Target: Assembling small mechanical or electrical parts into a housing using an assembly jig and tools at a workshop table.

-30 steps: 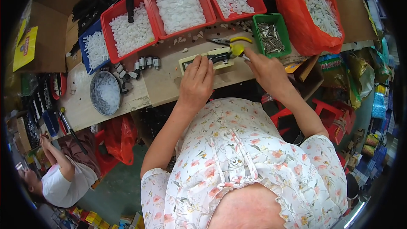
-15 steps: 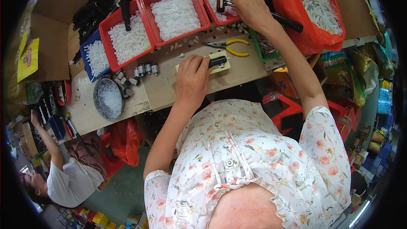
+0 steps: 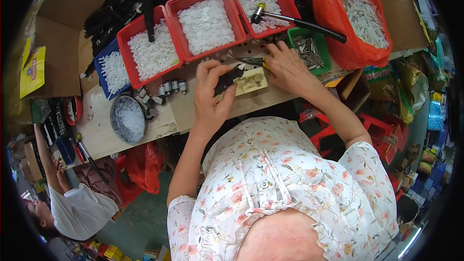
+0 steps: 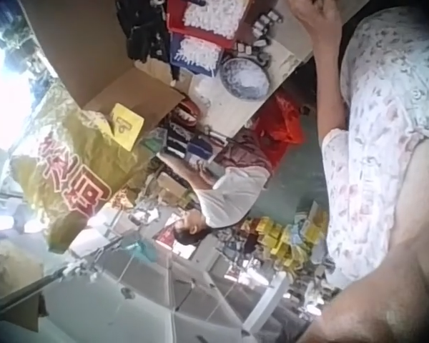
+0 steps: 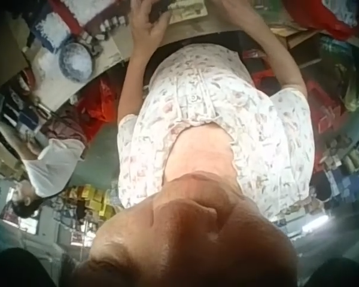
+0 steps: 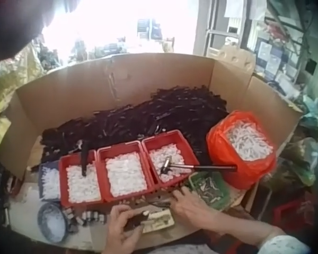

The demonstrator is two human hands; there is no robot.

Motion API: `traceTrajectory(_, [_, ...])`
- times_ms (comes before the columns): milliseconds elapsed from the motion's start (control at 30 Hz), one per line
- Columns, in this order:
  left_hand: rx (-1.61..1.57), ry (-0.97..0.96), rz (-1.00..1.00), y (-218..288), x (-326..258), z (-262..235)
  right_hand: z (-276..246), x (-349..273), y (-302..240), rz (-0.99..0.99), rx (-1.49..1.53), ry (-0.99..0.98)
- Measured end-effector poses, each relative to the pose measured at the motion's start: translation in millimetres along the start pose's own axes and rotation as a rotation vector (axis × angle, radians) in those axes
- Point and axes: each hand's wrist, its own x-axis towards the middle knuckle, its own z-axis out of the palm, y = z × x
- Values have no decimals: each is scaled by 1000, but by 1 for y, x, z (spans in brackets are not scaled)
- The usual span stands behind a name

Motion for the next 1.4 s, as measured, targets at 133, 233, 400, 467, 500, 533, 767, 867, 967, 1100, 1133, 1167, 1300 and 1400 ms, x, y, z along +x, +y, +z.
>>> traceTrajectory(133, [-69,-40,-166,1,-10,-5,8,3,-2,-46,-68,100])
traceTrajectory(233, [11,-47,-74,8,-4,-10,3,0,-3,20,-38,125])
traceTrajectory(400, [21,-25,-86,1,-7,-8,-20,-12,-17,-99,398,319])
traceTrajectory(467, [44,7,-51,1,-6,-5,-20,-16,-23,-103,426,317])
traceTrajectory(500, [49,13,-41,2,-5,-3,-20,-17,-25,-110,450,315])
traceTrajectory(533, [53,20,-32,3,-4,-2,-20,-18,-26,-104,452,317])
traceTrajectory(767, [75,-34,-29,4,-7,4,-18,-18,-29,-133,412,320])
traceTrajectory(867, [-19,-56,-123,5,-12,5,-17,-18,-28,-145,441,290])
traceTrajectory(967, [-360,-157,-352,2,-15,1,-21,-19,-28,-166,457,266])
traceTrajectory(1100, [-729,-297,-497,9,-10,-10,-22,-20,-28,-207,458,265])
traceTrajectory(1133, [-862,-344,-586,11,-8,-12,-22,-21,-28,-208,458,264])
traceTrajectory(1167, [-861,-339,-586,7,-10,-15,-23,-21,-30,-235,475,269])
traceTrajectory(1300, [-1320,-589,-615,-3,-17,-21,-27,-21,-37,-319,494,278])
traceTrajectory(1400, [-1398,-602,-653,-6,-24,-24,-25,-21,-42,-324,523,260])
